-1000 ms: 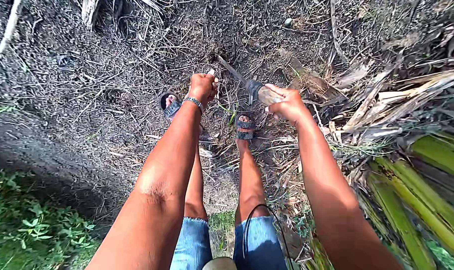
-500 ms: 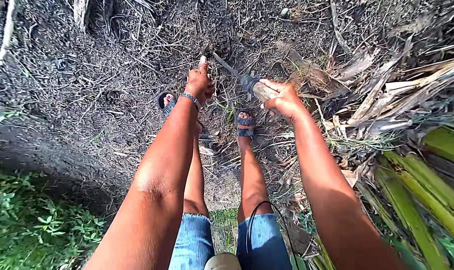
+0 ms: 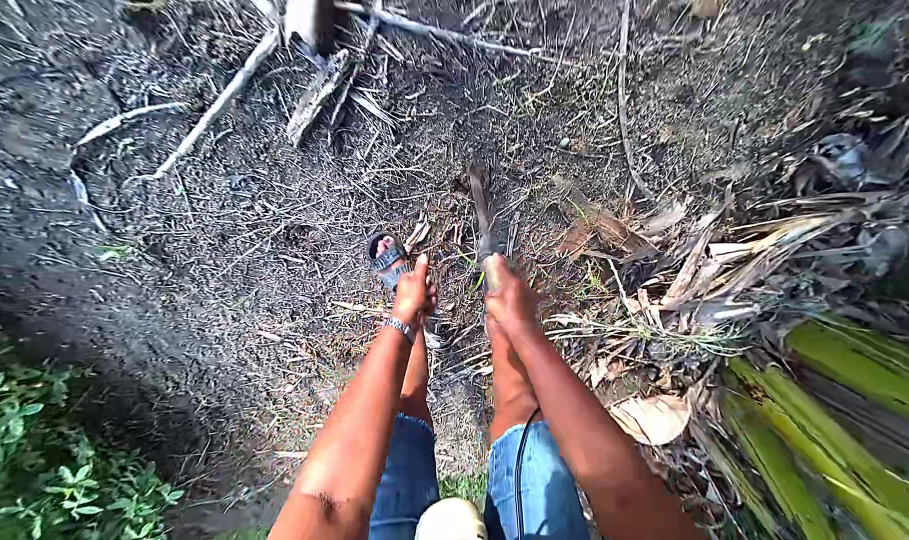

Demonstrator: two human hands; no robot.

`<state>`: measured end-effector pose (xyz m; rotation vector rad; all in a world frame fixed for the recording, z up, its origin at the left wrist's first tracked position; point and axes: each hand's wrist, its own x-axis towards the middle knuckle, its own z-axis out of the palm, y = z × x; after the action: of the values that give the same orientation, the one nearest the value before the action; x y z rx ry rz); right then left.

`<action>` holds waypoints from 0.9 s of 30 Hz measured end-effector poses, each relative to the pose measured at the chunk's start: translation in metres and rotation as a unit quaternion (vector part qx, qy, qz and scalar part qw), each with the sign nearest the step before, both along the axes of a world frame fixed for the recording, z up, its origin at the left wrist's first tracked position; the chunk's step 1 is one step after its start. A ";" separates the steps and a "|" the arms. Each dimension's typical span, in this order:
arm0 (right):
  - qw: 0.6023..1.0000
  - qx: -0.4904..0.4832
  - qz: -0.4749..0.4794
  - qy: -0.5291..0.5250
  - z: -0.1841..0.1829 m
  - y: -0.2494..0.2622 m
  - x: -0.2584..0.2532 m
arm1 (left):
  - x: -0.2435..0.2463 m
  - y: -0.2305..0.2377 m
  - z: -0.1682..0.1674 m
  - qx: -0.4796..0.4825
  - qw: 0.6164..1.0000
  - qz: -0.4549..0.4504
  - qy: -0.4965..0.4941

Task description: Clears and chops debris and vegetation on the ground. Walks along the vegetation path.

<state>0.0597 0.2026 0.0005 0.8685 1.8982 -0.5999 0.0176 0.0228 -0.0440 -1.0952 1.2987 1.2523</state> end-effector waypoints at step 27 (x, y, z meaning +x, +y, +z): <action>0.982 0.044 0.165 0.077 -0.069 -0.017 -0.220 | -0.157 -0.035 0.047 0.170 0.957 0.199 0.123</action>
<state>-0.1601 0.1857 -0.0681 0.5551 2.1642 -0.3904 -0.1392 -0.0124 0.0025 -0.9993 1.0114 1.8858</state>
